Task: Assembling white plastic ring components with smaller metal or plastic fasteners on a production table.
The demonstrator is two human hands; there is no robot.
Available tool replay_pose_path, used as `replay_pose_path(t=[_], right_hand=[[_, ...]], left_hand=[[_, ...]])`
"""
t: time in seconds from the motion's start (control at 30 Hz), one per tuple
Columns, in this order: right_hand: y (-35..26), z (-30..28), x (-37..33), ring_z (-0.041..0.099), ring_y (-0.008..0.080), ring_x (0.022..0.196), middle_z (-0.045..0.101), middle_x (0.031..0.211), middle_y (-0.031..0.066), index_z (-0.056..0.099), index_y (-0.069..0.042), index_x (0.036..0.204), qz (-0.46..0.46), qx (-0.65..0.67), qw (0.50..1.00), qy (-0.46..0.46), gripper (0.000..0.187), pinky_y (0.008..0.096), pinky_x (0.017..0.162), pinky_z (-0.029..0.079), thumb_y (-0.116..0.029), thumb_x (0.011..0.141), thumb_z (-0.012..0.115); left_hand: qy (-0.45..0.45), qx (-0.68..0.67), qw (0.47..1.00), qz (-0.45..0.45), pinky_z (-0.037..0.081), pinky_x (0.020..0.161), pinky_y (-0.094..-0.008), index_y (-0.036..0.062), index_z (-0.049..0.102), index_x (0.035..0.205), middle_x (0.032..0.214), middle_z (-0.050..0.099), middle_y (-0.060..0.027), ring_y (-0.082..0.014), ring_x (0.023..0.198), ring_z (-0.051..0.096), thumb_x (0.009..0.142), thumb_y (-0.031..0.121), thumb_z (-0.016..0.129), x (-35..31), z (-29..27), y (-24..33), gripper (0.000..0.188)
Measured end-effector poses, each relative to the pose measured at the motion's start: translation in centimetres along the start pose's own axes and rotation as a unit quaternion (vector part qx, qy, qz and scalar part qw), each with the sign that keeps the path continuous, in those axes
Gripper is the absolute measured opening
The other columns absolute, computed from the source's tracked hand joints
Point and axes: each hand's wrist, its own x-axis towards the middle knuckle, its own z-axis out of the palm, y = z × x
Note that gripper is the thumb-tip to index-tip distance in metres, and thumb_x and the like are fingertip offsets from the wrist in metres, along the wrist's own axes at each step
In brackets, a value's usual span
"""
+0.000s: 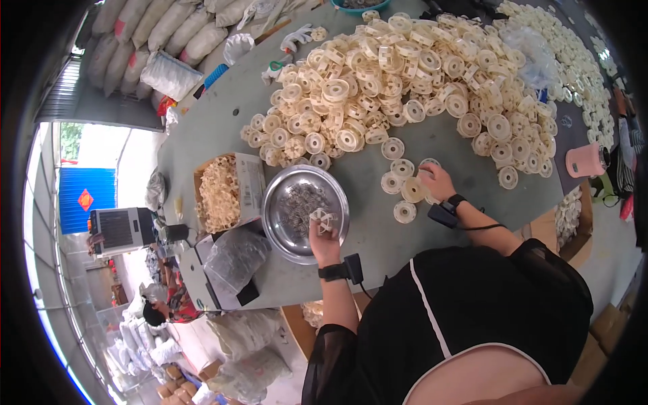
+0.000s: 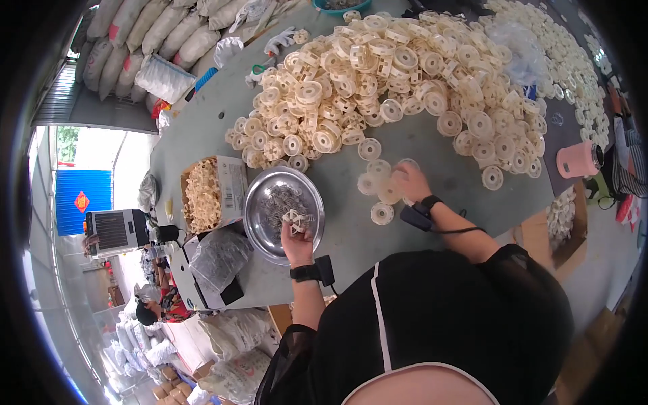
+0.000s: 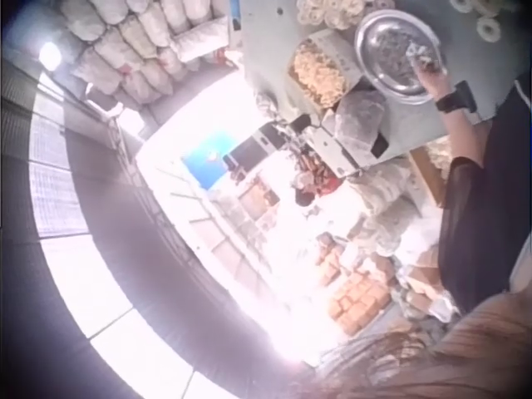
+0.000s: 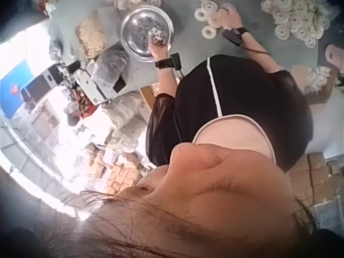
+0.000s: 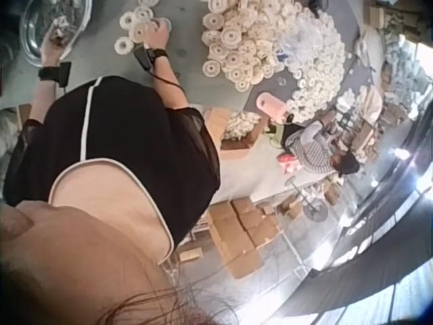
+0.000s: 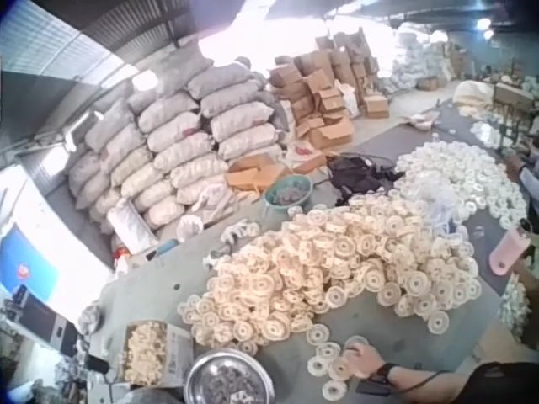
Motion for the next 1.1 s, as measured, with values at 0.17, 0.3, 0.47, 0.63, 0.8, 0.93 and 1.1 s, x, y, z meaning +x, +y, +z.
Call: replay_pose_path(t=[0.17, 0.3, 0.47, 0.63, 0.8, 0.93, 1.1], right_hand=[[1.7, 0.0, 0.8, 0.057, 0.0258, 0.090, 0.058, 0.097, 0.0132, 0.056, -0.003, 0.100, -0.024, 0.014, 0.999, 0.021, 0.027, 0.0325, 0.077, 0.044, -0.019, 0.079, 0.052], [1.3, 0.2, 1.4, 0.058, 0.0231, 0.087, 0.060, 0.095, 0.0124, 0.057, -0.001, 0.099, -0.023, 0.046, 0.999, 0.009, 0.026, 0.0309, 0.076, 0.044, -0.018, 0.079, 0.053], [2.8, 0.4, 2.6, 0.058, 0.0169, 0.083, 0.062, 0.090, 0.0111, 0.057, 0.002, 0.097, 0.105, 0.236, 0.965, 0.038, 0.025, 0.0287, 0.074, 0.044, -0.017, 0.080, 0.053], [3.1, 0.8, 2.9, 0.058, 0.0223, 0.086, 0.060, 0.093, 0.0129, 0.057, 0.001, 0.096, 0.040, 0.042, 0.998, 0.014, 0.023, 0.0300, 0.075, 0.045, -0.015, 0.079, 0.053], [0.3, 1.0, 1.9, 0.056, 0.0292, 0.087, 0.058, 0.092, 0.0141, 0.056, 0.000, 0.093, 0.001, -0.038, 0.999, -0.005, 0.023, 0.0338, 0.077, 0.044, -0.013, 0.074, 0.053], [0.2, 0.5, 1.5, 0.054, 0.0326, 0.087, 0.057, 0.095, 0.0155, 0.056, 0.000, 0.091, -0.154, -0.157, 0.975, 0.017, 0.024, 0.0366, 0.078, 0.042, -0.015, 0.071, 0.053], [1.3, 0.0, 1.5, 0.049, 0.0316, 0.096, 0.056, 0.098, 0.0151, 0.056, -0.002, 0.090, -0.040, -0.119, 0.992, 0.030, 0.024, 0.0375, 0.083, 0.039, -0.016, 0.071, 0.054]], left_hand=[[0.021, 0.176, 0.983, 0.056, 0.040, 0.062, -0.0241, 0.0070, 0.056, 0.092, 0.090, 0.059, -0.0034, -0.0108, 0.079, 0.054, 0.081, 0.011, 0.055, 2.9, -2.6, 1.8, 0.012], [0.054, 0.319, 0.906, 0.272, 0.039, 0.066, -0.0198, 0.0025, 0.058, 0.085, 0.081, 0.058, -0.0020, -0.0089, 0.074, 0.053, 0.078, 0.007, 0.058, 5.3, -4.9, 1.5, 0.008], [0.066, 0.209, 0.968, 0.118, 0.041, 0.061, -0.0212, 0.0008, 0.057, 0.087, 0.080, 0.059, -0.0030, -0.0095, 0.070, 0.054, 0.082, 0.014, 0.054, 3.9, -2.6, 3.4, 0.014], [0.080, 0.209, 0.974, 0.046, 0.040, 0.055, -0.0208, 0.0023, 0.057, 0.087, 0.074, 0.058, -0.0016, -0.0100, 0.063, 0.054, 0.081, 0.014, 0.054, 5.5, -5.2, 3.5, 0.013], [0.096, 0.189, 0.976, 0.042, 0.041, 0.052, -0.0203, 0.0040, 0.056, 0.085, 0.069, 0.056, -0.0007, -0.0099, 0.061, 0.054, 0.080, 0.013, 0.056, 6.1, -6.0, 4.7, 0.010], [0.090, 0.148, 0.970, 0.171, 0.039, 0.050, -0.0200, 0.0070, 0.053, 0.078, 0.066, 0.054, 0.0011, -0.0089, 0.060, 0.052, 0.080, 0.011, 0.057, 6.8, -3.8, 7.8, 0.006], [0.136, 0.155, 0.926, 0.317, 0.037, 0.053, -0.0208, 0.0077, 0.054, 0.081, 0.065, 0.049, 0.0026, -0.0071, 0.057, 0.043, 0.083, 0.016, 0.052, 9.8, -2.3, 17.6, 0.009]])
